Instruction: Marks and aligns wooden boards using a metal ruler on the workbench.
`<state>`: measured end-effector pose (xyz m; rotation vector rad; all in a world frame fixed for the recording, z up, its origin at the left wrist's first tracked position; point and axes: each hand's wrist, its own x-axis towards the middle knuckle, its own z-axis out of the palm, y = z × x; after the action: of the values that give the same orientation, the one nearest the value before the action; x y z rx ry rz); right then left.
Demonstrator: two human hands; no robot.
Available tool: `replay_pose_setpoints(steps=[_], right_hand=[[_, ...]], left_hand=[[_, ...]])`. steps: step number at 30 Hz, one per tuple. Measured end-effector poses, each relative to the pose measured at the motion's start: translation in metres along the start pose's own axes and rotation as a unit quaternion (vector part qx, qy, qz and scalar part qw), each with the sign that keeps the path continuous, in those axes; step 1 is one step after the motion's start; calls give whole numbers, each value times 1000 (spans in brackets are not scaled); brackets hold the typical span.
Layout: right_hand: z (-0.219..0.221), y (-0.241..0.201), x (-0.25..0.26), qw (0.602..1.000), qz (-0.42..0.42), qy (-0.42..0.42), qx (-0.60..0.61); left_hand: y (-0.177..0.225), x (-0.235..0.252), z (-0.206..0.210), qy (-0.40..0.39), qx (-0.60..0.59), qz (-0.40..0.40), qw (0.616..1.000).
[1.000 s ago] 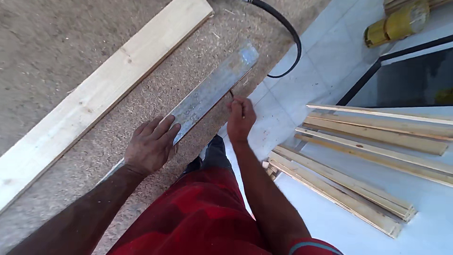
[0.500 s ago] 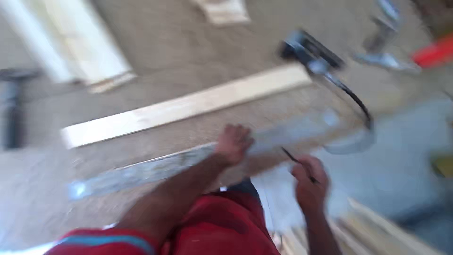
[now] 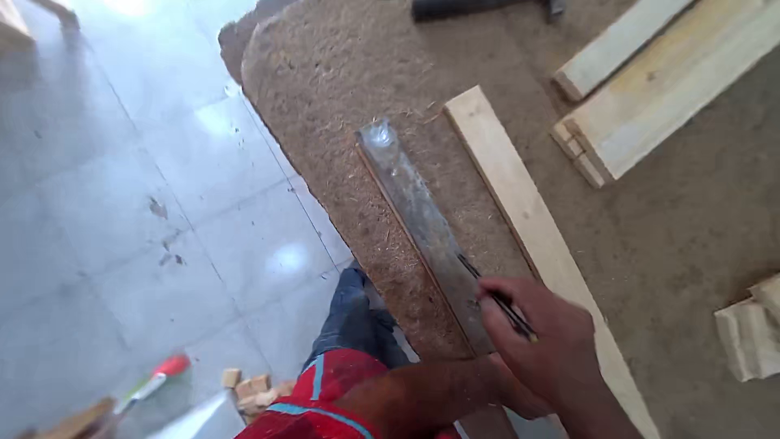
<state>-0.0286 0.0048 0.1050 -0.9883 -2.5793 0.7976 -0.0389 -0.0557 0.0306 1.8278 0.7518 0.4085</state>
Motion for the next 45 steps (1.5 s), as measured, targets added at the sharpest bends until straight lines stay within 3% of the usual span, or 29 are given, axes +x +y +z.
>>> replay_pose_setpoints(steps=[2, 7, 12, 17, 24, 30, 34, 39, 43, 45], right_hand=[[12, -4, 46, 999, -29, -43, -8], [38, -17, 125, 976, -71, -197, -58], [79, -21, 143, 867, -79, -465, -161], [109, -25, 142, 775, -74, -587, -224], [123, -22, 125, 711, -88, -649, -255], [108, -26, 155, 754, -99, -607, -231], [110, -7, 117, 705, -90, -672, -208], [99, -12, 144, 760, -98, -611, -197], [105, -5, 108, 704, -87, -675, -202], [102, -4, 109, 709, -91, -670, -201]], left_hand=[[-27, 24, 34, 65, 46, 79, 994], [-51, 60, 74, 84, 77, 99, 988], [-53, 56, 73, 112, 47, 103, 987], [-53, 51, 69, 104, 29, 104, 989], [-52, 47, 65, 101, 10, 103, 989], [-53, 48, 65, 104, 10, 103, 989], [-53, 47, 61, 91, 2, 99, 991], [-54, 50, 64, 103, -3, 100, 990], [-52, 49, 62, 89, -10, 98, 991], [-44, 44, 60, 85, -42, 83, 992]])
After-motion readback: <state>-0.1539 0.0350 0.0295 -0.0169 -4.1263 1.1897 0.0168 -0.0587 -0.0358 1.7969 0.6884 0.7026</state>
